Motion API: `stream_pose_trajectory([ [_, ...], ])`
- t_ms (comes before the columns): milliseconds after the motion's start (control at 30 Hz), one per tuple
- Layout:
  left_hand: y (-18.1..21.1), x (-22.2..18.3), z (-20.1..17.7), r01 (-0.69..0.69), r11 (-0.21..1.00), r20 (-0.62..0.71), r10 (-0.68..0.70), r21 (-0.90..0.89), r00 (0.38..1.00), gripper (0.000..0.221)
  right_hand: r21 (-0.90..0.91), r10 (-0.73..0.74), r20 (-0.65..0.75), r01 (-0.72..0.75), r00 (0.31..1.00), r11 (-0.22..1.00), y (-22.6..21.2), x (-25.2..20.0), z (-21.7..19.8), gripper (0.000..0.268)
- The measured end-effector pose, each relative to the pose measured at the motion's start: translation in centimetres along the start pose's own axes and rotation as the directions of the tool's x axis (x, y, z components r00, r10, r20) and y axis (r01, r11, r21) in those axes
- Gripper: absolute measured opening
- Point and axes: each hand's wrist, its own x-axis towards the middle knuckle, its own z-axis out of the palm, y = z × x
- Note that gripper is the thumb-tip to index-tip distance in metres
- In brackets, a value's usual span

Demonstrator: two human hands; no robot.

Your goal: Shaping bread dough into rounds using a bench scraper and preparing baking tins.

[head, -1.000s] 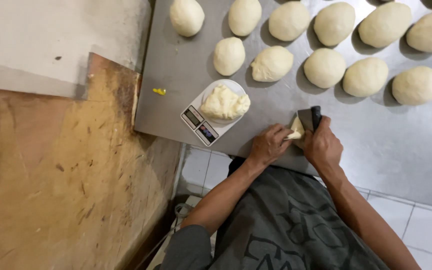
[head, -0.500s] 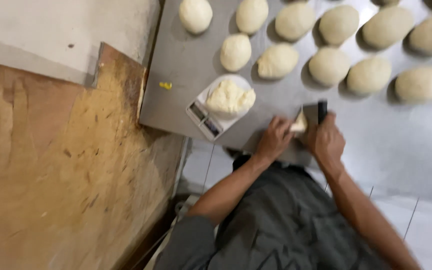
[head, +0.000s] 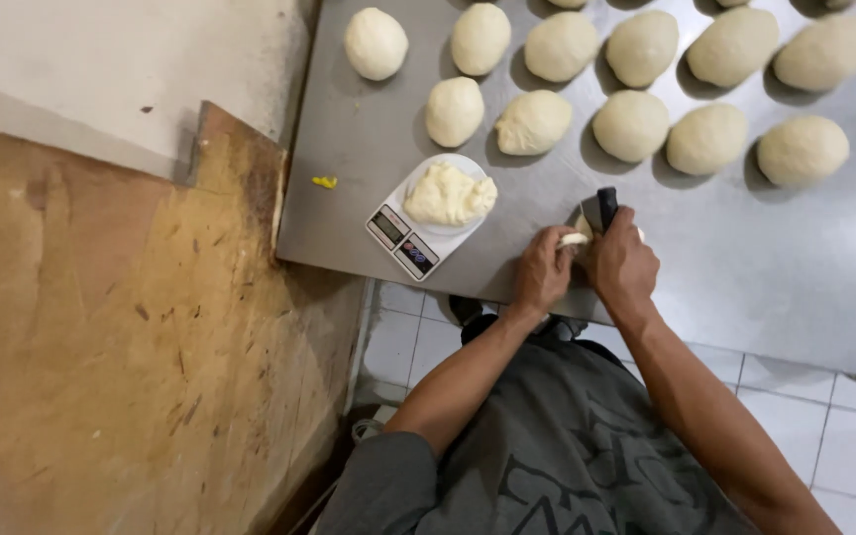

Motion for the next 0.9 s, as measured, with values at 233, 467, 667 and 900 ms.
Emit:
stream_pose_trajectory([
  [233,1.8,0.4,-3.4,0.054,0.996,0.009,-0.053,-0.078,0.999,0.018,0.355,0.175,0.209,-0.242,0.962,0.903,4.8,1.1,-0.6,0.061],
  [467,3.8,1.0,-8.9,-0.084,0.996,0.061,0.082,0.028,0.995,0.027,0.187,0.096,0.071,-0.108,0.993,0.976,-0.5,-1.2,-2.8,0.054],
  [667,2.3,5.8,-15.4,-0.052,0.999,-0.002,0.052,-0.013,0.999,0.029,0.145,-0.029,0.033,0.024,0.999,0.989,-0.7,-0.6,-2.7,0.048],
  [900,-0.6,8.4,-17.6,-0.165,0.761,-0.037,0.241,0.628,0.97,0.041,0.254,0.068,0.101,-0.092,0.993,0.963,1.3,0.8,-0.9,0.054],
])
